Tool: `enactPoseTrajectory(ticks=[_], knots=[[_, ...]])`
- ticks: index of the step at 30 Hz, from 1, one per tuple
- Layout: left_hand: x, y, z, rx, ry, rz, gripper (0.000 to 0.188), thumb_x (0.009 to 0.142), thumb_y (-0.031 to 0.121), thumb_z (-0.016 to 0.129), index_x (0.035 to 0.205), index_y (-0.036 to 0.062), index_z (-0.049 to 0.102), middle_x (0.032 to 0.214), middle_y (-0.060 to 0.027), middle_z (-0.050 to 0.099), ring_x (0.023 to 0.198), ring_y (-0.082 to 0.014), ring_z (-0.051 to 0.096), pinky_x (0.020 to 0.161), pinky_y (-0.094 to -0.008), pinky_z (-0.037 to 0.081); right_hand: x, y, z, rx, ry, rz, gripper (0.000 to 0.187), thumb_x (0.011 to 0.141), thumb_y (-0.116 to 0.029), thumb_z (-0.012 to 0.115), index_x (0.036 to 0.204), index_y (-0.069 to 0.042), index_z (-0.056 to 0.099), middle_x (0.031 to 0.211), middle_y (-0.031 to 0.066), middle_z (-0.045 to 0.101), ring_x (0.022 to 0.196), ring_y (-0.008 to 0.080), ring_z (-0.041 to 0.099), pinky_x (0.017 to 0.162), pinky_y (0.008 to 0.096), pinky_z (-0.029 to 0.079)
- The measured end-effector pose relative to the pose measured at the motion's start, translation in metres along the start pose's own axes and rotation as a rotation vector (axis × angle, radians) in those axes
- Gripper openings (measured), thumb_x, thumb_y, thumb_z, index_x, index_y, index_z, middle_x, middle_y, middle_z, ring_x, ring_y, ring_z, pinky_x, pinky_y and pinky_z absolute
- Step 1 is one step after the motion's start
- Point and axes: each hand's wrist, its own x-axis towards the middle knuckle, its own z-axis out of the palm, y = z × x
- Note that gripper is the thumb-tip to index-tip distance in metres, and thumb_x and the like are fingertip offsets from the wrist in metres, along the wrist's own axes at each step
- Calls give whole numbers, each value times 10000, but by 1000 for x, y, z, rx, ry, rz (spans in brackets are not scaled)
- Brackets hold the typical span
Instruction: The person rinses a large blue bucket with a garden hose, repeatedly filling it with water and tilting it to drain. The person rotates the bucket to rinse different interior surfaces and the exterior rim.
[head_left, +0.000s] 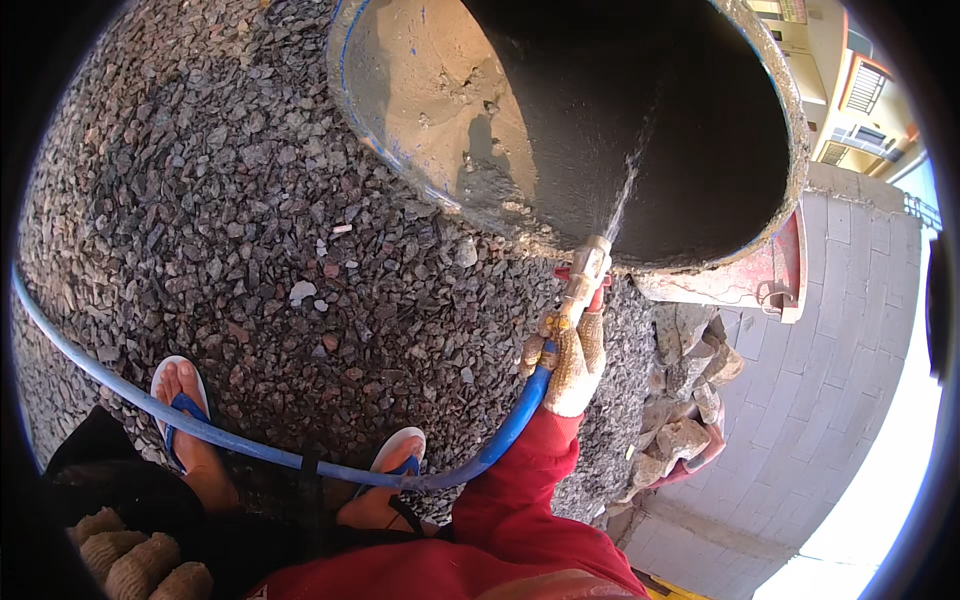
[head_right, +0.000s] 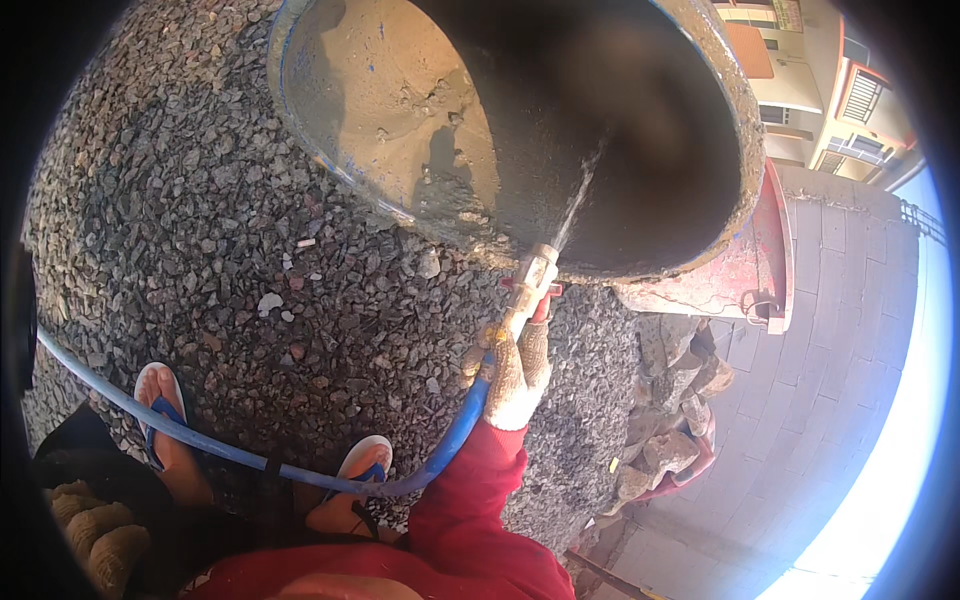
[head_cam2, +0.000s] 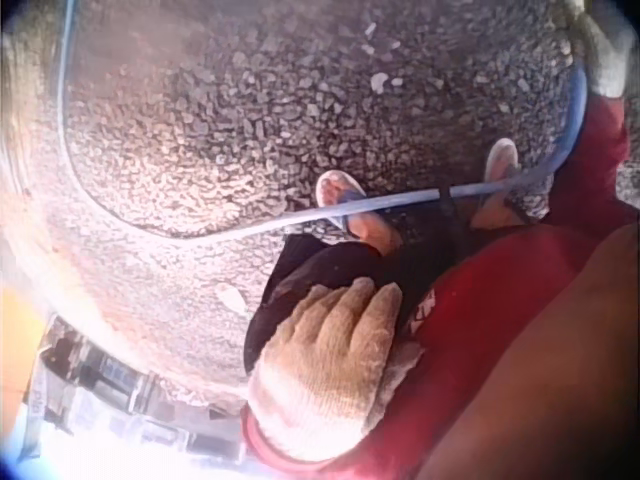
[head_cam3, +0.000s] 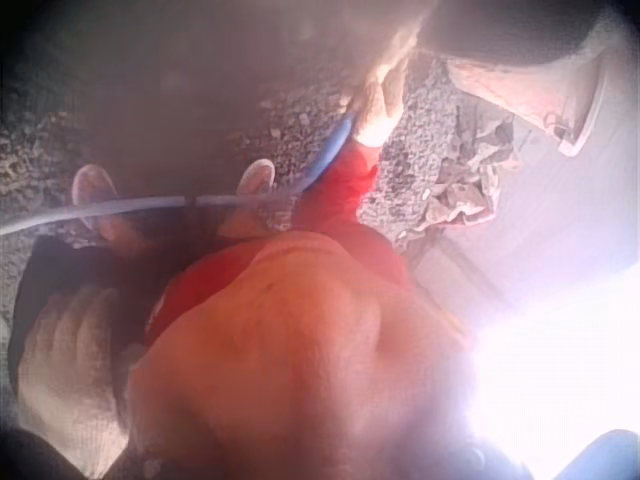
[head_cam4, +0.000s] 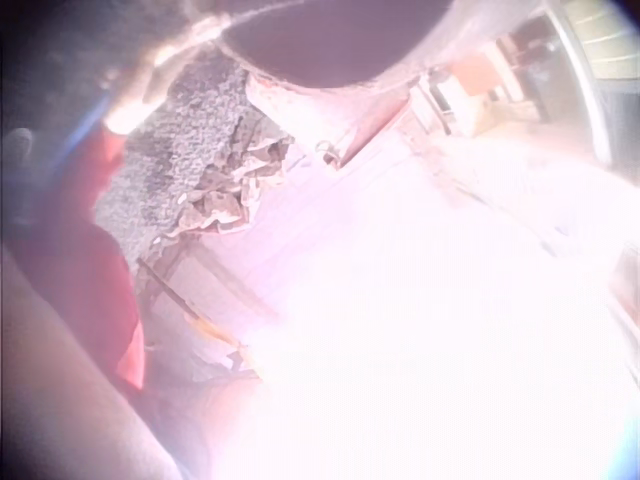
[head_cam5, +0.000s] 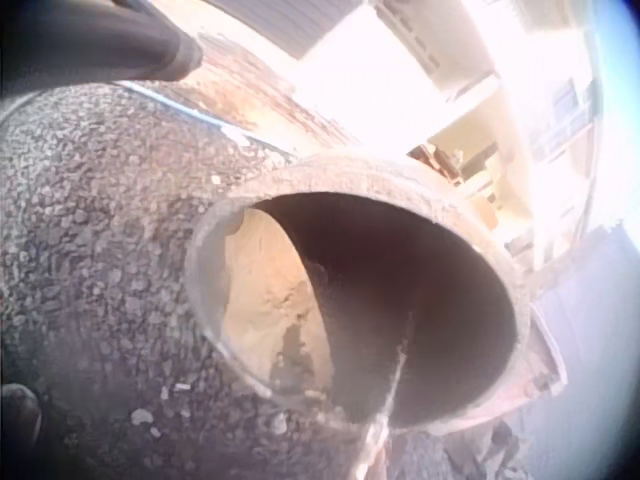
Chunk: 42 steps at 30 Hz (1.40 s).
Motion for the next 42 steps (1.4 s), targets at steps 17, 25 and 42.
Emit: enactPoseTrajectory(ticks=[17, 25, 42], knots=[[141, -139, 330, -288, 924, -862, 436, 1068, 233, 388, 1483, 101, 369, 1511, -83, 401, 1423, -244, 336, 1188, -347, 261, 44, 6, 17, 185, -112, 164, 437, 1024, -174, 437, 1444, -266, 361, 875, 118, 567, 492, 175, 486, 350, 287, 401], [129, -152, 353, 249, 695, -796, 487, 1042, 98, 383, 1519, 156, 304, 1538, -70, 363, 1421, -246, 357, 1185, -375, 278, 33, 0, 39, 6, -133, 7, 464, 1013, -180, 449, 1458, -252, 338, 845, 111, 548, 461, 175, 482, 343, 274, 390], [138, -171, 366, 190, 824, -791, 445, 1063, 150, 322, 1504, 91, 326, 1516, -98, 384, 1414, -248, 368, 1167, -403, 286, 55, 23, 71, -63, -208, -240, 607, 970, -16, 493, 1526, -51, 255, 1061, 140, 558, 734, 134, 549, 441, 253, 468]])
